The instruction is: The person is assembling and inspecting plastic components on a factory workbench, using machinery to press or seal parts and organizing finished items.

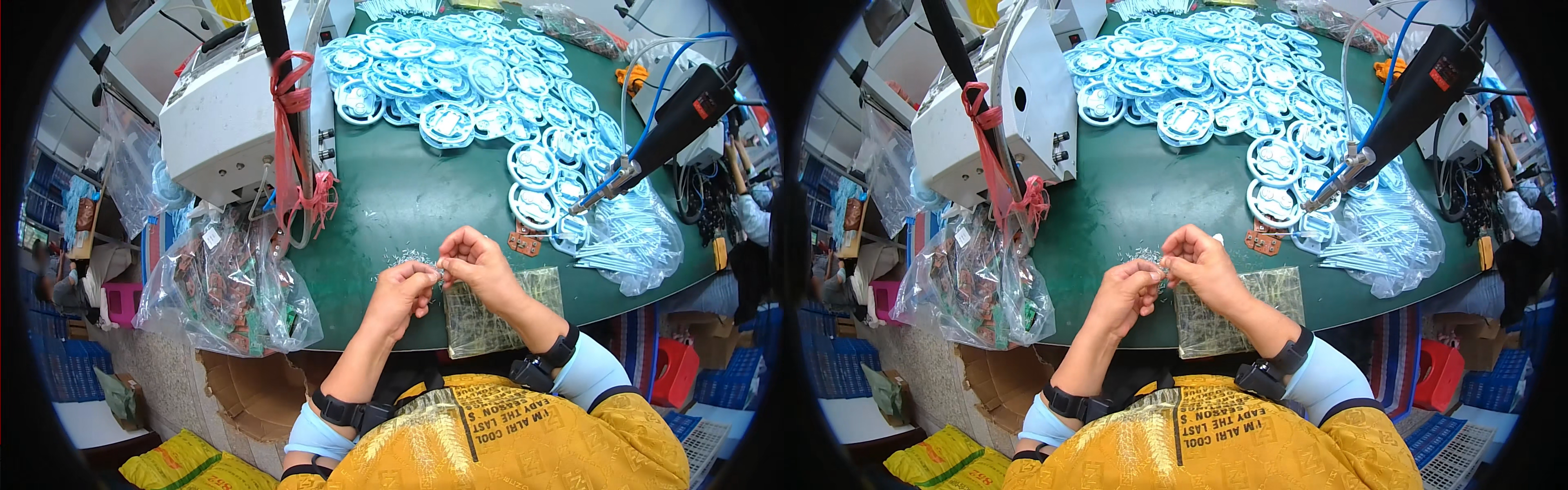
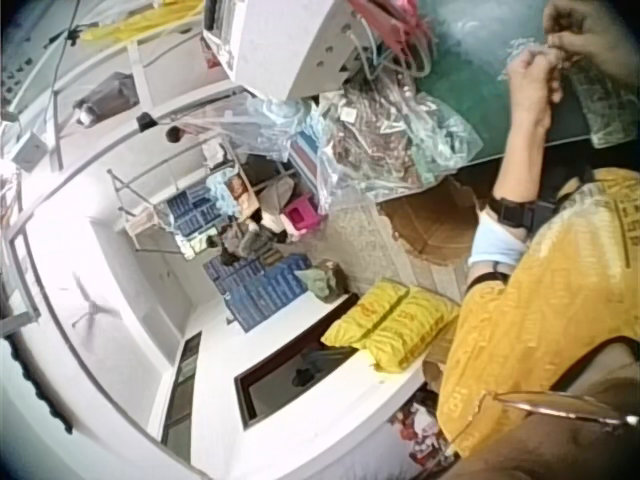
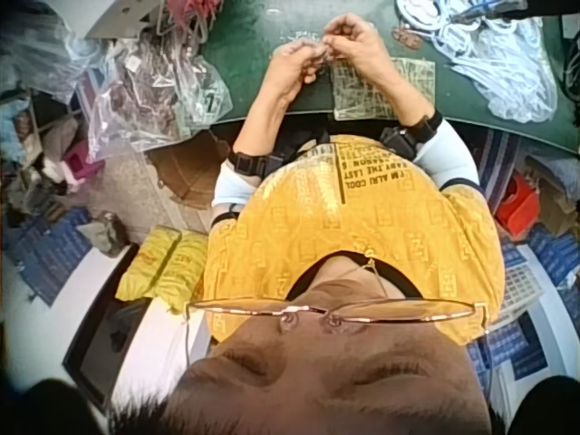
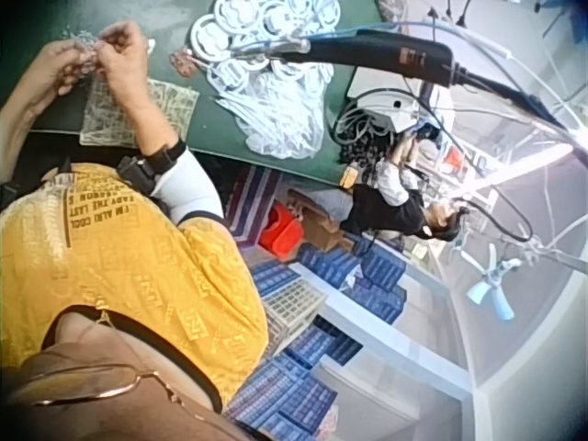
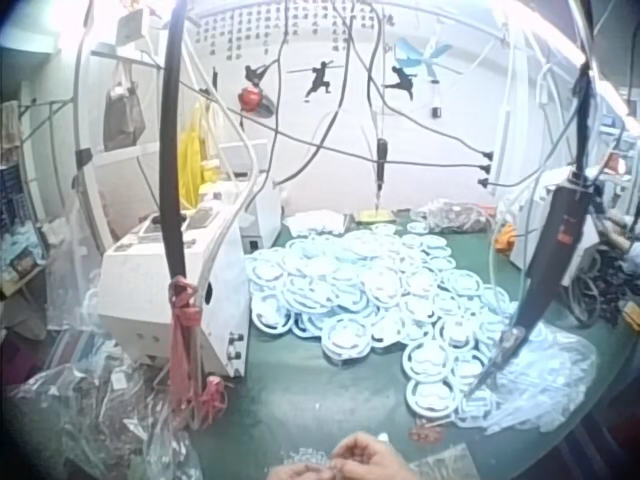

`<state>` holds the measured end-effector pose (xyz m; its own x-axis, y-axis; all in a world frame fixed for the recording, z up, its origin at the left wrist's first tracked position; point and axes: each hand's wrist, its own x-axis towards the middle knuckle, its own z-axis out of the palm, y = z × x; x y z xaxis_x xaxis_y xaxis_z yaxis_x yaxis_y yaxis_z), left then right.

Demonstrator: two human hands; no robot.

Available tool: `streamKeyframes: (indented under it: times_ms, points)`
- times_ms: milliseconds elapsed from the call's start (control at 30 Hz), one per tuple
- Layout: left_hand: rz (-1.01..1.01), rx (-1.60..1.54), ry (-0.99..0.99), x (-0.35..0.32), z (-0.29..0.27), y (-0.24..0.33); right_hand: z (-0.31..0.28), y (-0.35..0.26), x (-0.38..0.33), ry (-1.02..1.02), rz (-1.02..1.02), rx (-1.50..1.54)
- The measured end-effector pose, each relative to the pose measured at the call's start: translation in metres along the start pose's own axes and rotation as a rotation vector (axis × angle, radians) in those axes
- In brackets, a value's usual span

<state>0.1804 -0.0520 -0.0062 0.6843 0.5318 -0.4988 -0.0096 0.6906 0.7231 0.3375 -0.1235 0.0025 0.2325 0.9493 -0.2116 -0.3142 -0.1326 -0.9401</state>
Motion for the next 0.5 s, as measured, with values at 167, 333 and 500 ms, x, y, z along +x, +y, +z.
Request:
streamKeyframes:
  times_ms: [167,333,500]
  points:
    - [-0.053,0.181,0.088,-0.004,-0.01,0.0,-0.008,0.002,-0.001,0.056,-0.029,0.033]
    - [0.05,-0.112,-0.017,-0.005,-0.014,-0.007,0.012,0.005,0.001,0.064,-0.309,-0.398]
    - [0.054,-0.245,-0.153,-0.019,-0.038,-0.004,0.045,-0.003,-0.009,-0.049,-0.556,-0.722]
